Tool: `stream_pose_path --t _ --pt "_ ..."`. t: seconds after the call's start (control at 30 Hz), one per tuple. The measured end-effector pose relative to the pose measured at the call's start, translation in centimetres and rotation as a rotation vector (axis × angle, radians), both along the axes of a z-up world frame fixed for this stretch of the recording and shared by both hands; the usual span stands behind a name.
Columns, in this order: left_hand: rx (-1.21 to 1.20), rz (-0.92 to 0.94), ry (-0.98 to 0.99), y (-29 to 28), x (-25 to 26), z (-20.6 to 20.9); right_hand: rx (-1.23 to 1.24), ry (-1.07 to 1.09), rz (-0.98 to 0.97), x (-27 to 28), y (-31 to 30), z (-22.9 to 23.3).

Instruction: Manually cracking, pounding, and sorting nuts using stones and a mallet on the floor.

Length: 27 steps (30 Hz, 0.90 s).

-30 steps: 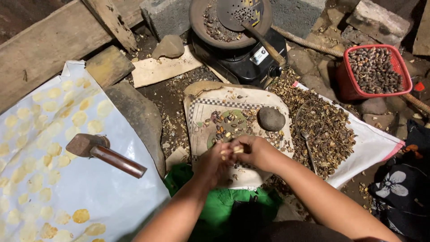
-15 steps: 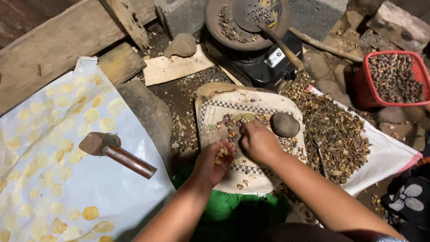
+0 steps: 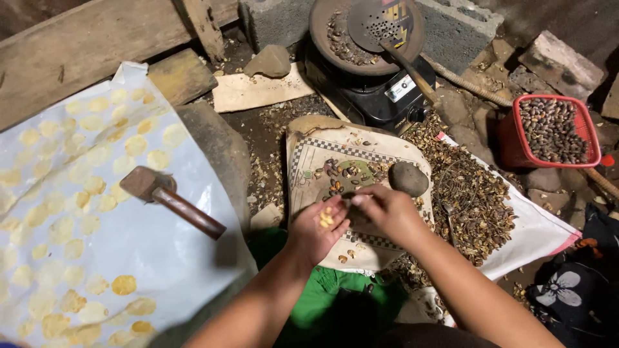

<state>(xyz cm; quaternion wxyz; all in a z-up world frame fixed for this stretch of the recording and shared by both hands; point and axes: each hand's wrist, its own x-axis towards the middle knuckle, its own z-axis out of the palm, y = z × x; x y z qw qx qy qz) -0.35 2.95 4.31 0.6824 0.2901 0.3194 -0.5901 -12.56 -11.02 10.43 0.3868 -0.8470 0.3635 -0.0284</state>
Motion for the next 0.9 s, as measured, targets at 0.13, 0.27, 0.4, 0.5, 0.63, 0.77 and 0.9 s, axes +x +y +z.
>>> stream_pose_path --t 0.13,0.27,0.4,0.5,0.63,0.77,0.9 --pt "-0.44 0.039 0.015 0.6 0.3 -6.3 -0.223 -0.334 0.228 -0.9 -0.5 1.9" --pt "-0.689 -0.185 -0.409 0.6 12.0 1.7 -0.286 -0.181 0.087 2.3 -1.0 11.3" --pt "-0.072 -0.376 -1.062 11.1 23.2 15.8 -0.304 -0.124 0.341 8.9 4.2 16.7" --pt "0.086 -0.136 -1.209 21.1 29.2 11.9 -0.409 -0.265 0.778 15.7 8.5 11.7" --pt "0.768 -0.294 -1.425 30.7 33.3 -6.1 -0.424 0.186 0.77 24.3 15.6 1.2" --pt "0.846 -0.038 -2.104 35.6 27.2 -6.5 -0.173 -0.023 0.508 27.6 22.7 -9.7" --pt "1.043 -0.123 -2.435 36.7 24.3 -1.4 0.088 0.156 0.293 26.6 25.5 -0.6"
